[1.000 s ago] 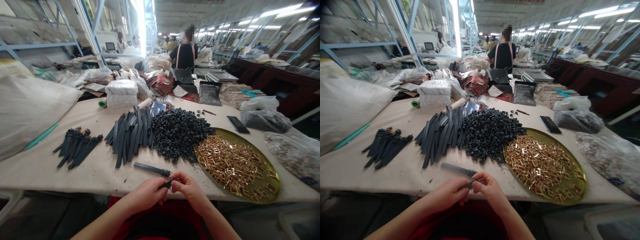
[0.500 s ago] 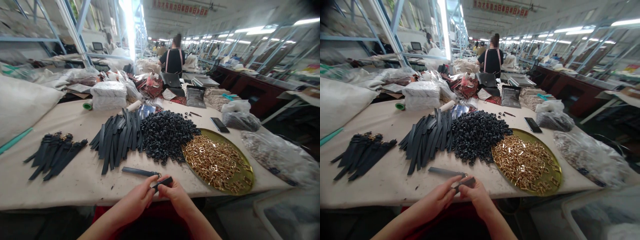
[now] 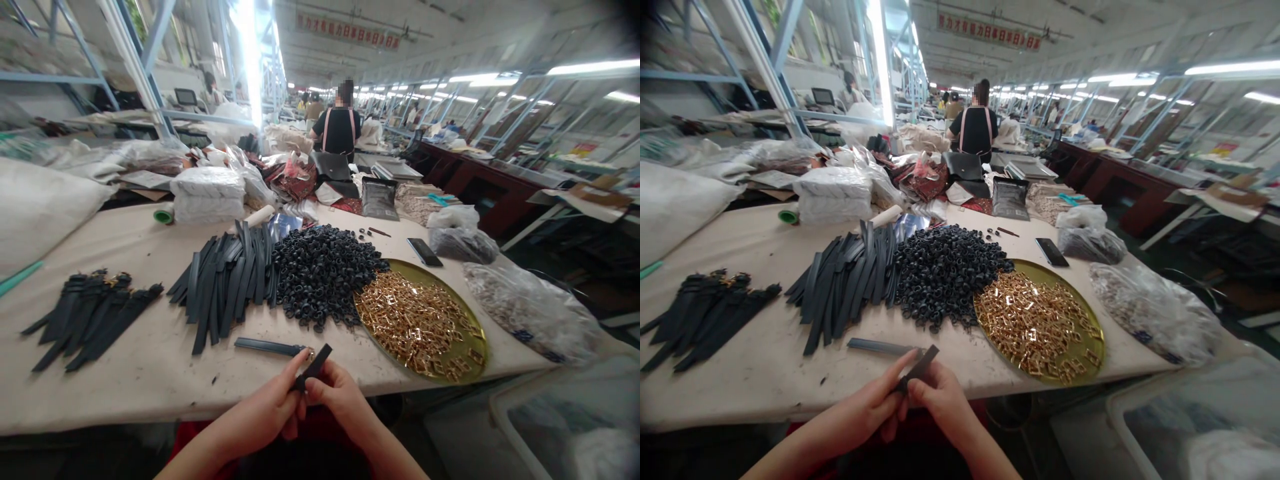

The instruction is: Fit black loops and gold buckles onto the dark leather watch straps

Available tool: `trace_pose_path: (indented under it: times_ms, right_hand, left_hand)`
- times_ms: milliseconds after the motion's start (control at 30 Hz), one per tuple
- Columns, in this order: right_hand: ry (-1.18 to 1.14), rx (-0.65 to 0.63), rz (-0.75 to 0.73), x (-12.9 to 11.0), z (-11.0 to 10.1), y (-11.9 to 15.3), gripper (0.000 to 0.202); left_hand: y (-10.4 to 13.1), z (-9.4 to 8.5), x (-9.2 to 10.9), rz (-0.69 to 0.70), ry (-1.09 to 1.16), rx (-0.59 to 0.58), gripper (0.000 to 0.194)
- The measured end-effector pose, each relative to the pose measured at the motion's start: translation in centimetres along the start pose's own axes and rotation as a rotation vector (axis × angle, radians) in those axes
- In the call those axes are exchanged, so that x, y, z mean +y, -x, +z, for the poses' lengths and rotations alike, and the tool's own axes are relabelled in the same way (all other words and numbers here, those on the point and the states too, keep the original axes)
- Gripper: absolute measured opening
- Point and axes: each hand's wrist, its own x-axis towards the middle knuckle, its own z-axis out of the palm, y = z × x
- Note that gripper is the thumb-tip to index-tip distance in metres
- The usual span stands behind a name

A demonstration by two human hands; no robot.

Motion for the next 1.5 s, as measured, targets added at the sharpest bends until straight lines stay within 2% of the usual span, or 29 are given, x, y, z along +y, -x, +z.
trace_pose_path:
  times_ms: [67, 133, 167, 200, 267, 400, 533, 800, 900, 967, 1067, 1133, 1200, 1333, 1500]
  right_hand:
    - [0.435, 0.171, -0.102, -0.6, -3.0, 0.0, 0.026]
    - [0.874, 0.473, -0.140, -1.5, -6.7, -0.2, 0.025]
    - [1.041, 0.581, -0.125, -1.9, -8.5, -0.4, 0.023]
    - [1.188, 0.654, -0.090, -2.3, -10.1, -0.6, 0.021]
    - [1.319, 0.684, -0.027, -2.8, -12.1, -1.1, 0.015]
    - [1.269, 0.621, -0.032, -2.8, -13.2, -1.8, 0.007]
    - [1.129, 0.635, -0.068, -2.8, -14.0, -1.8, 0.015]
    - [0.717, 0.736, -0.079, -4.5, -16.8, -2.0, 0.028]
    - [0.467, 0.723, -0.068, -4.9, -16.3, -1.8, 0.032]
    - [0.315, 0.663, -0.066, -5.0, -14.7, -1.7, 0.034]
    - [0.021, 0.501, -0.004, -5.2, -10.8, -1.7, 0.033]
    - [-0.256, 0.376, 0.089, -5.1, -7.8, -1.6, 0.030]
    - [-0.413, 0.263, 0.172, -4.9, -5.1, -1.5, 0.029]
    - [-0.313, 0.079, 0.214, -3.9, -1.9, -1.3, 0.025]
    - [-0.244, 0.000, 0.187, -2.8, -1.3, -1.0, 0.026]
  left_hand:
    - [0.3, -0.3, 0.4, -0.014, 0.046, -0.024, 0.054]
    - [0.6, -0.6, 1.0, -0.024, 0.042, 0.000, 0.052]
    - [0.7, -0.6, 1.4, -0.029, 0.031, 0.024, 0.050]
    - [0.7, -0.5, 1.8, -0.034, 0.020, 0.046, 0.049]
    - [0.3, -0.2, 2.1, -0.027, 0.006, 0.078, 0.047]
    - [-0.7, 0.4, 1.5, 0.045, -0.009, 0.146, 0.040]
    - [-1.0, 0.4, 0.7, 0.065, -0.059, 0.181, 0.035]
    - [-1.9, 0.6, 2.5, 0.107, -0.114, 0.173, 0.032]
    - [-2.3, 0.7, 2.8, 0.071, -0.073, 0.175, 0.029]
    - [-2.6, 0.9, 3.0, 0.059, -0.013, 0.173, 0.026]
    - [-3.5, 1.2, 3.3, 0.105, 0.069, 0.202, 0.022]
    - [-4.1, 1.2, 3.3, 0.125, 0.108, 0.239, 0.022]
    - [-4.6, 0.9, 3.1, 0.141, 0.132, 0.305, 0.023]
    - [-4.6, 0.0, 2.5, 0.175, 0.031, 0.394, 0.019]
    - [-3.4, -0.7, 2.4, 0.130, -0.079, 0.366, 0.014]
